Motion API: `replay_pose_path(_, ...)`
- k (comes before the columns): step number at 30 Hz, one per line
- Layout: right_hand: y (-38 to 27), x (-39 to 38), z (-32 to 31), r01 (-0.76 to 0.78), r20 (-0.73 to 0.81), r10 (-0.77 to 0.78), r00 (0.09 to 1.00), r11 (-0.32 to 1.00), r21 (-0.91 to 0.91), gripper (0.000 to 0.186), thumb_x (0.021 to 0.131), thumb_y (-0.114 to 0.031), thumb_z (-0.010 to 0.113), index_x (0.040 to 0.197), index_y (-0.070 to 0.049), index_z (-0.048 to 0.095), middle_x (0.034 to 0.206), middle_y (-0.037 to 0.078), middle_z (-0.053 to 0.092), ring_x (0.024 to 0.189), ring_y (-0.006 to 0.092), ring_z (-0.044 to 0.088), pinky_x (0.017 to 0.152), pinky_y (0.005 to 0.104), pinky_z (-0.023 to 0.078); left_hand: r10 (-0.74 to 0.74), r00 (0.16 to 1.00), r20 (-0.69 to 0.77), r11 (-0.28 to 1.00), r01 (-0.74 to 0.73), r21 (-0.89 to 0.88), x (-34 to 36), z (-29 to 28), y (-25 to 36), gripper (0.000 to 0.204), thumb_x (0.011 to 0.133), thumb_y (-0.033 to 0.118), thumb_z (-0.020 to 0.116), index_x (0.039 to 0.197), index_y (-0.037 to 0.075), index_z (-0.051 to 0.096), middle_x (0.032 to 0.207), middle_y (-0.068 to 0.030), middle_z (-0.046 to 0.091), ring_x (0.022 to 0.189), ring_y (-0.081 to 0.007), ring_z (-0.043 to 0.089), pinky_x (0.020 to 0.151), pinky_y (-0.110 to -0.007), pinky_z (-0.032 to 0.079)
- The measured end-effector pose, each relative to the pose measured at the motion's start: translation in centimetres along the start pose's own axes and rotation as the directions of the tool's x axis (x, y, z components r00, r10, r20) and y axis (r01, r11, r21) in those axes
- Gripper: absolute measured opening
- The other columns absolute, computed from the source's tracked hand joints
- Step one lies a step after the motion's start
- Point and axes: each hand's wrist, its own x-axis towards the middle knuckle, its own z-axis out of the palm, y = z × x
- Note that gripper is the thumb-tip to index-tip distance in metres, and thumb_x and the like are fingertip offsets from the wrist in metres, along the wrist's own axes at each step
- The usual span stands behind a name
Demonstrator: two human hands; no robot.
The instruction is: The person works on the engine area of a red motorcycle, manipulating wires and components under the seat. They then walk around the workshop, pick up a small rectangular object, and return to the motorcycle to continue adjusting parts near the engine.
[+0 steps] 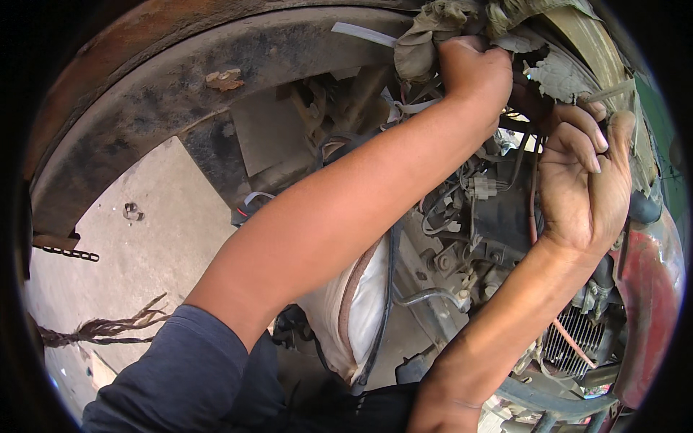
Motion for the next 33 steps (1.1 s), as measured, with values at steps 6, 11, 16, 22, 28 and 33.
replay_pose_path(6,-1.4,-0.2,-0.4,-0.101,0.032,0.099,0.995,0.993,0.065,0.028,0.099,-0.019,0.046,0.102,0.008,0.04,0.085,0.008,0.036,0.073,0.0144,0.037,0.052,0.0231,0.037,-0.516,0.843,0.15,0.796,0.537,-0.279,0.6,0.5,4.8,0.027,0.083,0.008,0.055,0.107,-0.005,0.054,0.1,-0.0157,0.061,0.081,-0.0246,0.064,0.066,-0.037,0.056)
replay_pose_path(11,-1.8,-1.1,0.2,-0.256,0.152,0.253,0.955,0.967,-0.001,0.026,0.098,-0.019,0.045,0.104,0.004,0.035,0.09,0.007,0.032,0.075,0.0154,0.033,0.055,0.0255,0.035,-0.529,0.822,0.212,0.772,0.57,-0.283,1.6,1.0,7.5,0.029,0.081,0.011,0.056,0.106,-0.004,0.055,0.096,-0.0144,0.061,0.078,-0.0252,0.063,0.066,-0.041,0.056)
replay_pose_path(16,1.0,0.3,2.3,-0.203,-0.526,-0.064,0.848,0.877,-0.434,0.014,0.092,-0.015,0.06,0.085,-0.005,0.056,0.071,0.002,0.055,0.045,0.0059,0.038,0.037,0.0183,0.026,-0.455,0.805,0.379,0.847,0.523,-0.094,2.5,0.7,6.2,0.021,0.093,0.012,0.044,0.107,0.003,0.058,0.096,-0.0104,0.065,0.082,-0.024,0.064,0.072,-0.042,0.055)
replay_pose_path(22,3.5,-0.9,-7.5,0.155,-0.157,-0.419,0.894,0.619,-0.77,0.016,0.082,-0.011,0.065,0.088,0.004,0.069,0.074,0.007,0.065,0.062,0.0127,0.058,0.051,0.0248,0.045,-0.364,0.837,0.409,0.927,0.286,0.24,1.2,-2.1,3.4,0.024,0.09,0.01,0.052,0.111,-0.001,0.056,0.104,-0.014,0.063,0.092,-0.0269,0.063,0.083,-0.04,0.05)
replay_pose_path(28,4.8,-0.6,-7.0,0.225,0.028,-0.616,0.787,0.244,-0.943,0.024,0.077,-0.017,0.069,0.093,0.0,0.072,0.083,0.02,0.07,0.08,0.0264,0.069,0.075,0.0334,0.053,-0.293,0.871,0.395,0.886,0.092,0.454,-2.3,-3.9,4.5,0.015,0.086,0.0,0.057,0.098,-0.008,0.059,0.093,-0.0169,0.065,0.08,-0.0267,0.068,0.07,-0.035,0.058)
replay_pose_path(33,4.6,-0.7,-6.8,0.201,0.025,-0.642,0.767,0.203,-0.958,0.022,0.076,-0.017,0.07,0.09,0.0,0.071,0.083,0.023,0.068,0.082,0.0326,0.068,0.076,0.0372,0.053,-0.307,0.86,0.408,0.807,0.007,0.591,-2.1,-3.3,6.0,0.011,0.086,-0.002,0.056,0.095,-0.008,0.058,0.091,-0.0159,0.064,0.078,-0.0261,0.068,0.068,-0.037,0.06)
